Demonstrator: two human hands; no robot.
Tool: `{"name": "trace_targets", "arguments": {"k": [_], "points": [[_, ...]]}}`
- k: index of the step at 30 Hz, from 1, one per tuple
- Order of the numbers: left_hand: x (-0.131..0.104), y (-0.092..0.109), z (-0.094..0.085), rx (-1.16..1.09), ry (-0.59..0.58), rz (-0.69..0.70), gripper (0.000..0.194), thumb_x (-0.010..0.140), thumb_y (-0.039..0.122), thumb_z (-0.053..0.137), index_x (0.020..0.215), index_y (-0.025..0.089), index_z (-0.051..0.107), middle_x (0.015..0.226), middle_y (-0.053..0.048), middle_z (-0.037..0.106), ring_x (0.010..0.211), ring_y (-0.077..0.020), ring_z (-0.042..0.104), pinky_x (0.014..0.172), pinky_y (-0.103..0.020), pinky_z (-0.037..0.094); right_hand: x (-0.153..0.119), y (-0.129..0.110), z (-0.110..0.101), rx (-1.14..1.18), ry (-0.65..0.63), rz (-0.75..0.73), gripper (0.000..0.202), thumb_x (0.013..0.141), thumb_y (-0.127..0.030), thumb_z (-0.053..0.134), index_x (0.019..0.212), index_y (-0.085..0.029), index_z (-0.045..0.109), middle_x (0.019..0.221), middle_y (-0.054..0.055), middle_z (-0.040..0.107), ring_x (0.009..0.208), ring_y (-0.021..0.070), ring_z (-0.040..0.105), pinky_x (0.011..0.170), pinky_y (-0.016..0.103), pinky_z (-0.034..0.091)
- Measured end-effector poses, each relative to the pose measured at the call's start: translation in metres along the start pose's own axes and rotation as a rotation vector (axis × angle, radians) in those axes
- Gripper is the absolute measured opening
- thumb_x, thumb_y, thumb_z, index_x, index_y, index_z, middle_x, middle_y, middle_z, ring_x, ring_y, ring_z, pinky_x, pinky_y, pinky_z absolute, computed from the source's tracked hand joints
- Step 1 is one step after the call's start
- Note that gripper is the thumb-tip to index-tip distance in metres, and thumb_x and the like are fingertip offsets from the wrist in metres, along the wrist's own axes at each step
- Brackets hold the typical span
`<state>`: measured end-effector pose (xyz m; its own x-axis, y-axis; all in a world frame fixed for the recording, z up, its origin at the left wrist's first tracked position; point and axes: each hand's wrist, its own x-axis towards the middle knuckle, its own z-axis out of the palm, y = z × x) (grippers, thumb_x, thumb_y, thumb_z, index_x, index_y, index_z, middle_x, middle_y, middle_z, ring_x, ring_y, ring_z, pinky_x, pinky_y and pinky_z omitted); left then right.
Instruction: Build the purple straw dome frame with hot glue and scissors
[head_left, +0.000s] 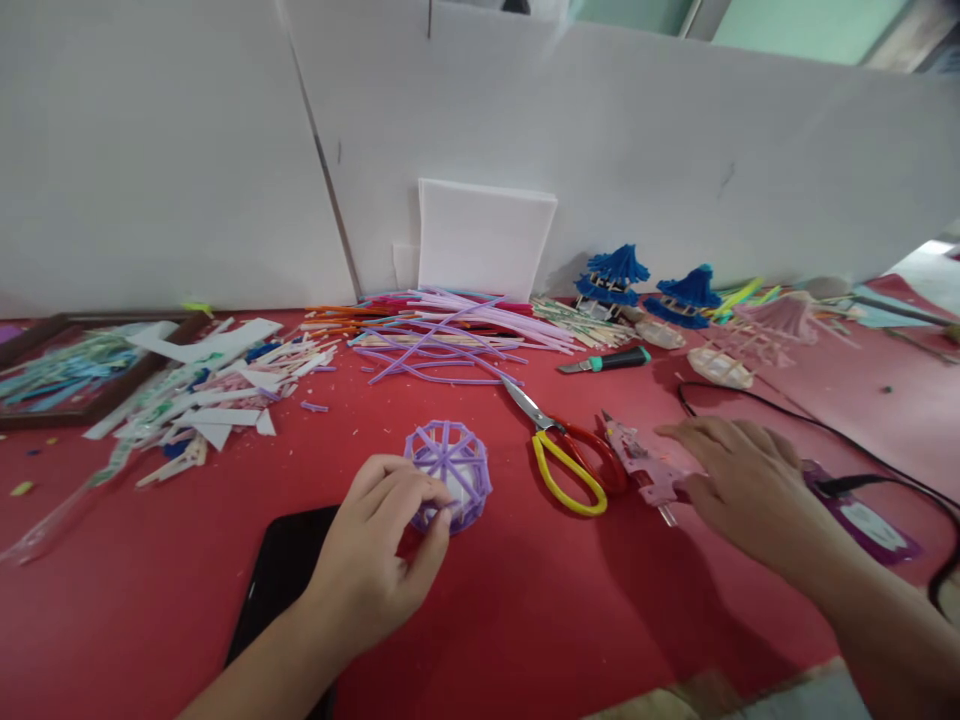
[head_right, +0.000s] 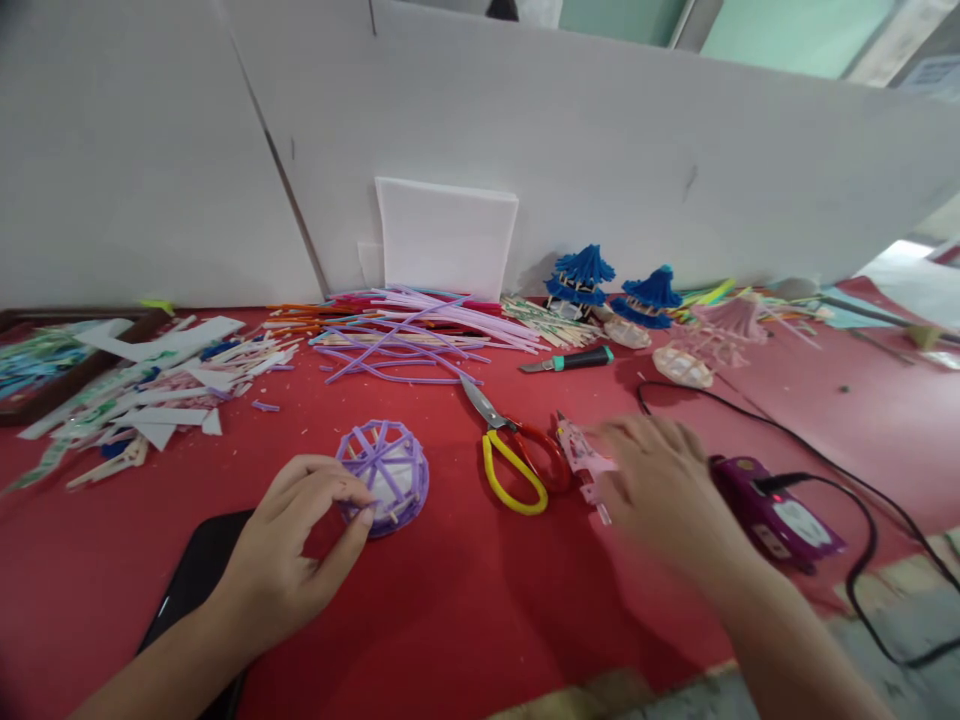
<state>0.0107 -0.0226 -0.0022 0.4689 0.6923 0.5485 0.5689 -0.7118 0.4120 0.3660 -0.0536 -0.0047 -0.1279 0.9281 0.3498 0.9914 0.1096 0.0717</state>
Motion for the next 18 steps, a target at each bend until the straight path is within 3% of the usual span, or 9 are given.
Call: {"name": "trace_targets", "arguments": {"k": [2,5,8,11,18], "points": [[0.0,-0.001,0.0,0.008,-0.001,0.0,0.013,0.081,0.009,0.053,0.088,0.02,0.055,0.081,-0.002,0.064,0.085,-0.0194,0.053,0.078,-0.032,0.046,0.011,-0.035,-0.011,0.174,0.081,-0.157,0.025,0.081,-0.011,0.055,0.104,-0.017,0.064,0.1,0.015,0.068,0.091,0.0309,0.062,0.079,0.048,0.045],[0.0,-0.001,0.0,0.011,-0.003,-0.004,0.013,0.082,0.009,0.054,0.088,0.02,0.055,0.082,-0.003,0.065,0.086,-0.0195,0.053,0.078,-0.032,0.046,0.028,-0.089,-0.017,0.548,0.045,-0.335,0.012,0.089,-0.019,0.056,0.098,-0.02,0.064,0.091,0.007,0.069,0.085,0.0215,0.062,0.079,0.039,0.046],[0.0,0.0,-0.001,0.003,-0.004,-0.003,0.011,0.083,0.01,0.053,0.089,0.019,0.056,0.083,-0.003,0.065,0.085,-0.0194,0.053,0.078,-0.033,0.047,0.04,-0.125,-0.012,0.72,0.016,-0.422,0.014,0.089,-0.024,0.06,0.102,-0.02,0.065,0.093,0.006,0.07,0.087,0.0199,0.062,0.081,0.035,0.047],[0.0,0.001,0.0,-0.013,-0.002,-0.004,0.011,0.084,0.011,0.052,0.088,0.02,0.055,0.082,-0.003,0.065,0.083,-0.019,0.054,0.077,-0.033,0.047,0.048,-0.137,-0.003,0.755,-0.02,-0.47,0.012,0.089,-0.021,0.059,0.098,-0.018,0.066,0.092,0.006,0.07,0.086,0.0197,0.062,0.079,0.034,0.049],[0.001,-0.001,0.0,-0.034,0.003,0.002,0.012,0.084,0.01,0.052,0.088,0.02,0.056,0.082,-0.003,0.066,0.082,-0.0186,0.055,0.076,-0.032,0.047,0.051,-0.141,0.003,0.872,0.004,-0.477,0.012,0.091,-0.017,0.054,0.088,-0.016,0.066,0.082,0.006,0.068,0.077,0.016,0.062,0.071,0.027,0.051]]}}
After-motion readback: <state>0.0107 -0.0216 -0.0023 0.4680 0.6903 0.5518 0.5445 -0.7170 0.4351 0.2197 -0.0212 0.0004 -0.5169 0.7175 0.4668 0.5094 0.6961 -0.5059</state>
